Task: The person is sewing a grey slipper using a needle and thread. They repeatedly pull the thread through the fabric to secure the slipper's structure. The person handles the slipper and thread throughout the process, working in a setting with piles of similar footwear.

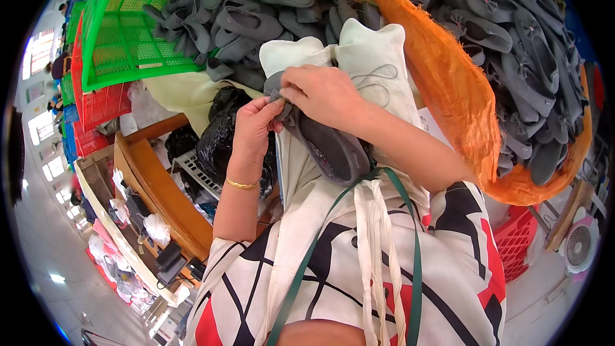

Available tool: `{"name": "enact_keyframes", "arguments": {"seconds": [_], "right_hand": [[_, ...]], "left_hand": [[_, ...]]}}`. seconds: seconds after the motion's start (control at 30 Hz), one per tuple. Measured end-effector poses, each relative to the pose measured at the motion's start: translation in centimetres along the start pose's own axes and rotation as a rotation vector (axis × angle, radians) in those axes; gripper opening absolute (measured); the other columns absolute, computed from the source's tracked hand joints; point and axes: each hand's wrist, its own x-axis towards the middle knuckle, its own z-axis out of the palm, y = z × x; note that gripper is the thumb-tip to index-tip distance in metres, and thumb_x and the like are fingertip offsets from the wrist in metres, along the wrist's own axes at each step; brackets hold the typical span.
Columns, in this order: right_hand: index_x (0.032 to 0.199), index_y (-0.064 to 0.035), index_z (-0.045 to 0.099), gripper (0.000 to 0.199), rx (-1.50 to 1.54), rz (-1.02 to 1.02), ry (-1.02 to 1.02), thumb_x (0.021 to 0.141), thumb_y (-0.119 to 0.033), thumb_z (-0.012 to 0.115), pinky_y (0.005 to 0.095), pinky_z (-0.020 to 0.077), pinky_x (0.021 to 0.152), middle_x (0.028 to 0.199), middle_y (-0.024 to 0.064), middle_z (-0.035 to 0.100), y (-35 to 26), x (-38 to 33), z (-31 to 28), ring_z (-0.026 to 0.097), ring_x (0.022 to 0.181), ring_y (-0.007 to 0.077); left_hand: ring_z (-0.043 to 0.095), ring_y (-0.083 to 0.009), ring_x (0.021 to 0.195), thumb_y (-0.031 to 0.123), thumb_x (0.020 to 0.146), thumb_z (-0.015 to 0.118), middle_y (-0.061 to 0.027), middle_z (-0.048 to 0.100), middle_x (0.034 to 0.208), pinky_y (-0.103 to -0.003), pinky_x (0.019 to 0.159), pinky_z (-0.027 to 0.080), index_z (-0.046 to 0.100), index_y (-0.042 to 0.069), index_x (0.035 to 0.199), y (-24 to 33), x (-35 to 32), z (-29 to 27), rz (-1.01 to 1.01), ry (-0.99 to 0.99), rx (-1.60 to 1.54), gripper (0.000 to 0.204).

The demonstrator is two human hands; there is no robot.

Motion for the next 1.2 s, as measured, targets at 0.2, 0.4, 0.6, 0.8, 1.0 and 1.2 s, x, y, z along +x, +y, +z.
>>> {"name": "enact_keyframes", "arguments": {"seconds": [0.2,0.4,0.6,0.8,1.0,1.2], "right_hand": [[0.091,-0.0063,0.060,0.011,0.034,-0.097,0.235,0.094,-0.017,0.058,0.0344,0.0487,0.056,0.082,0.0087,0.066,1.0,1.7,2.4,0.063,0.059,0.0239],[0.096,-0.0083,0.053,0.020,0.919,0.537,-0.161,0.102,-0.028,0.049,0.0253,0.0409,0.041,0.070,0.0036,0.062,-0.9,2.3,-1.4,0.055,0.049,0.0106],[0.088,-0.0067,0.056,0.014,1.458,0.555,0.494,0.098,-0.016,0.060,0.0188,0.0415,0.044,0.062,-0.0034,0.050,7.8,-4.1,-15.6,0.048,0.052,0.0047],[0.087,0.0018,0.050,0.005,0.790,0.073,1.800,0.088,0.003,0.055,0.0482,0.0588,0.088,0.074,0.0078,0.049,20.3,-19.1,-43.3,0.058,0.066,0.0251],[0.120,-0.0028,0.055,0.029,0.238,0.246,0.901,0.090,-0.001,0.056,0.0310,0.0517,0.084,0.092,0.0085,0.065,9.3,-7.9,-22.8,0.065,0.086,0.0179],[0.102,-0.0055,0.063,0.021,-0.453,-0.276,-0.110,0.082,-0.009,0.063,0.0387,0.0520,0.078,0.089,0.0117,0.062,3.7,-3.4,-6.1,0.062,0.090,0.0302]], "left_hand": [[0.051,-0.0049,0.053,0.017,0.088,0.071,0.0022,0.062,0.069,-0.019,0.051,0.040,0.069,0.003,0.083,0.0,0.2,0.6,0.038,0.015,0.088,0.015],[0.050,-0.0045,0.052,0.019,0.088,0.071,0.0027,0.060,0.068,-0.019,0.050,0.039,0.066,0.003,0.078,0.0,0.3,1.0,0.057,0.044,0.159,0.019],[0.050,-0.0041,0.053,0.022,0.089,0.071,0.0027,0.061,0.069,-0.019,0.050,0.039,0.066,0.003,0.082,-0.6,-0.2,0.3,0.119,0.027,0.175,0.021],[0.050,-0.0042,0.054,0.023,0.090,0.071,0.0024,0.061,0.069,-0.020,0.050,0.040,0.066,0.002,0.084,-0.4,0.2,0.5,0.141,-0.006,0.226,0.023],[0.053,-0.0105,0.057,0.021,0.089,0.071,-0.0003,0.060,0.073,-0.025,0.052,0.043,0.065,0.004,0.092,-0.7,-0.1,0.8,0.389,0.163,0.547,0.019],[0.060,-0.0233,0.068,0.017,0.086,0.068,-0.0063,0.057,0.081,-0.033,0.058,0.050,0.063,0.007,0.105,-0.1,-1.9,3.1,0.936,0.385,1.292,0.022]]}}
